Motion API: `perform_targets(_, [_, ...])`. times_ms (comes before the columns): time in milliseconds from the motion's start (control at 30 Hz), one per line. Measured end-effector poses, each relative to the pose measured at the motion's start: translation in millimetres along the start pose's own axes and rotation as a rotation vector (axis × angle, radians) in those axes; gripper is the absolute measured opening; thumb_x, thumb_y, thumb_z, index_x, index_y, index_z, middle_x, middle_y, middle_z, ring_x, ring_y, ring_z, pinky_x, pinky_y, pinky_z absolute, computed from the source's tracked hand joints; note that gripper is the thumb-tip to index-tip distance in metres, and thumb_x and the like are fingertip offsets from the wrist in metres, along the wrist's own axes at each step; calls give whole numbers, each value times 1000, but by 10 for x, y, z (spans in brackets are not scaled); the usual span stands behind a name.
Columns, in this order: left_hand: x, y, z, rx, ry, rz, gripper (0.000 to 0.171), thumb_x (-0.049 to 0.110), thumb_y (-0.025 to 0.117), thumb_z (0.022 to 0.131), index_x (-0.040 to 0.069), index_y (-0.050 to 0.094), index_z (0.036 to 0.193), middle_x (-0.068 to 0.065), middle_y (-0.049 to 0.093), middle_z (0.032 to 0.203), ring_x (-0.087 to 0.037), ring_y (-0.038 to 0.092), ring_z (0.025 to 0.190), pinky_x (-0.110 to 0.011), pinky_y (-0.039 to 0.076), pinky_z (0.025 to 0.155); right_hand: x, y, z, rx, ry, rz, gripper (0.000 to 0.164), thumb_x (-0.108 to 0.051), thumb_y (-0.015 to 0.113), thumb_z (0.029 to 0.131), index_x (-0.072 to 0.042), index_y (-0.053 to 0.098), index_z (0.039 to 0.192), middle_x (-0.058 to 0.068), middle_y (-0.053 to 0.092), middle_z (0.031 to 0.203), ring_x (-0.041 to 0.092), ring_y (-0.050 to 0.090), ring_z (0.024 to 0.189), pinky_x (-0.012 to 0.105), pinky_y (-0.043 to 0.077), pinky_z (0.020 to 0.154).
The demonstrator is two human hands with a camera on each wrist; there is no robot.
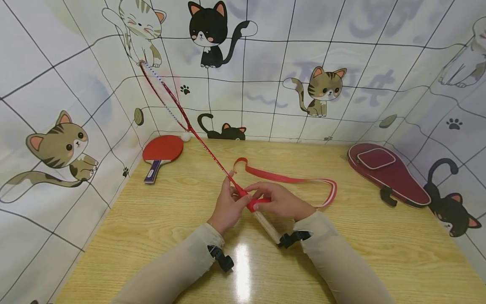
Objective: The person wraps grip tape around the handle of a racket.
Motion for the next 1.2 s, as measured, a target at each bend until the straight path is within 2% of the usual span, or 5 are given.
perform_targets(133, [-9, -3, 18, -1, -2, -18, 89, 7, 69, 97, 29, 18, 166, -16, 63, 112, -24, 69, 92, -31, 53, 77, 15, 0, 1, -18, -1, 11, 50, -22, 76, 98, -31, 61, 146, -2, 76, 116, 24, 72, 98, 39, 55, 83])
perform_targets(433, [-6, -11, 21, -12, -26, -74, 89, 7, 66, 94, 29, 18, 166, -19, 63, 118, -25, 68, 98, -38, 53, 86, 67, 7, 5, -64, 9, 91, 56, -3, 65, 102, -29, 58, 151, 2, 77, 118, 21, 74, 107, 39, 57, 95])
perform_targets(700, [10, -8, 3, -22, -21, -83, 88, 6, 64, 94, 24, 18, 166, -21, 62, 121, -26, 68, 101, -36, 55, 88, 69, 18, 6, -51, 23, 82, 55, -5, 67, 101, -29, 58, 150, 1, 78, 113, 22, 73, 100, 36, 57, 89])
perform_targets(867, [29, -14, -10, -5, -11, -54, 85, 7, 65, 93, 21, 23, 165, -15, 63, 114, -25, 69, 97, -42, 56, 87, 55, 10, 9, -27, 16, 58, 53, -7, 71, 100, -27, 61, 148, 0, 78, 107, 23, 72, 96, 34, 57, 84])
perform_targets(1200, [17, -9, 4, -25, 14, 33, 92, 12, 72, 98, 27, 15, 168, -15, 64, 108, -23, 70, 90, -31, 55, 77, 29, -11, 8, 8, 1, -11, 49, -10, 75, 97, -22, 64, 143, -3, 77, 107, 19, 73, 98, 35, 58, 88])
Point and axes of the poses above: each hand's wrist, its own z-axis towards the middle knuckle, its own y-axis out of the palm, x = y × z, the point moved 5 cm from there along z, towards the middle knuckle
